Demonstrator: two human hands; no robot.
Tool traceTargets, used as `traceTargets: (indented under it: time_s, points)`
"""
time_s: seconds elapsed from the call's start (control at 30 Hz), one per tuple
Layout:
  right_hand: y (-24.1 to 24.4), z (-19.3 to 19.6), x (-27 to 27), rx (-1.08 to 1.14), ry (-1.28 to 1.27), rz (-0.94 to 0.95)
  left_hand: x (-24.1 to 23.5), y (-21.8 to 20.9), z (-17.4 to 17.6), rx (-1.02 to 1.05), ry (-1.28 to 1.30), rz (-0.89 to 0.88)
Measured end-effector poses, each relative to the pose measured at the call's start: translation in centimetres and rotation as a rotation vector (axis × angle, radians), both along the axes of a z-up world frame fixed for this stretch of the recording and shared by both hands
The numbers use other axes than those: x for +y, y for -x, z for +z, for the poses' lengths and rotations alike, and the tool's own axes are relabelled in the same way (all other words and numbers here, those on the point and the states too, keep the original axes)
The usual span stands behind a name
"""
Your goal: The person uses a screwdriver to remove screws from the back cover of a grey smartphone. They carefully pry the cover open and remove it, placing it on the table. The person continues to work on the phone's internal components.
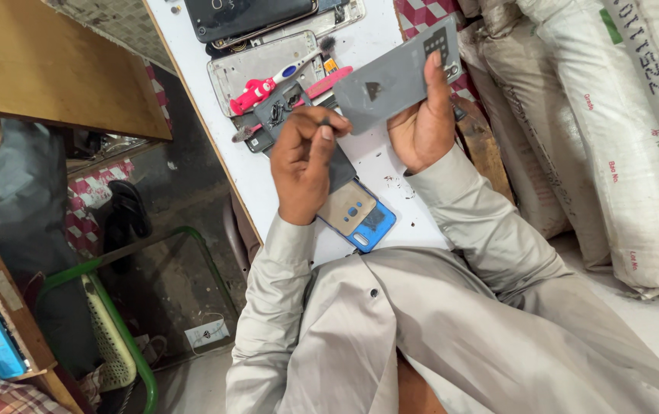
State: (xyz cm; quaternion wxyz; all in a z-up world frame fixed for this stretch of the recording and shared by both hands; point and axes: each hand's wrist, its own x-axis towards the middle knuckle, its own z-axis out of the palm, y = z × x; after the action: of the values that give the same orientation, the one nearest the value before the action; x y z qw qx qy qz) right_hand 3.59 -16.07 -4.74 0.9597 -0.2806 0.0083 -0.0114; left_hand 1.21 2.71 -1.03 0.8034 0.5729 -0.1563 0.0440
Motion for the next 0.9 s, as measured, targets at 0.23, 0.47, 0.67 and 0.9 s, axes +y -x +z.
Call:
traceTargets:
  time_s: [0.23,0.47,0.67,0.9]
  points:
    - [0.0,-0.3,0.3,-0.017,0.029,0.017,0.7,-0.8,-0.1,0.152,-0.07,0.293]
    - [-0.3,-0.6,0.6,-0.034,0.157,0.025,0.8,-0.9,3.0,-0.355,-0.881,0.614]
    - [0.5,0.6,1.4,-0.061,0.221,-0.151,1.1,-0.4,3.6,-0.431,-0.985,0.723]
    - [1.1,2.7,2.4,-0.129,0.621,-0.15,1.0,-0.2,-0.4,0.155,-0.233,-0.016]
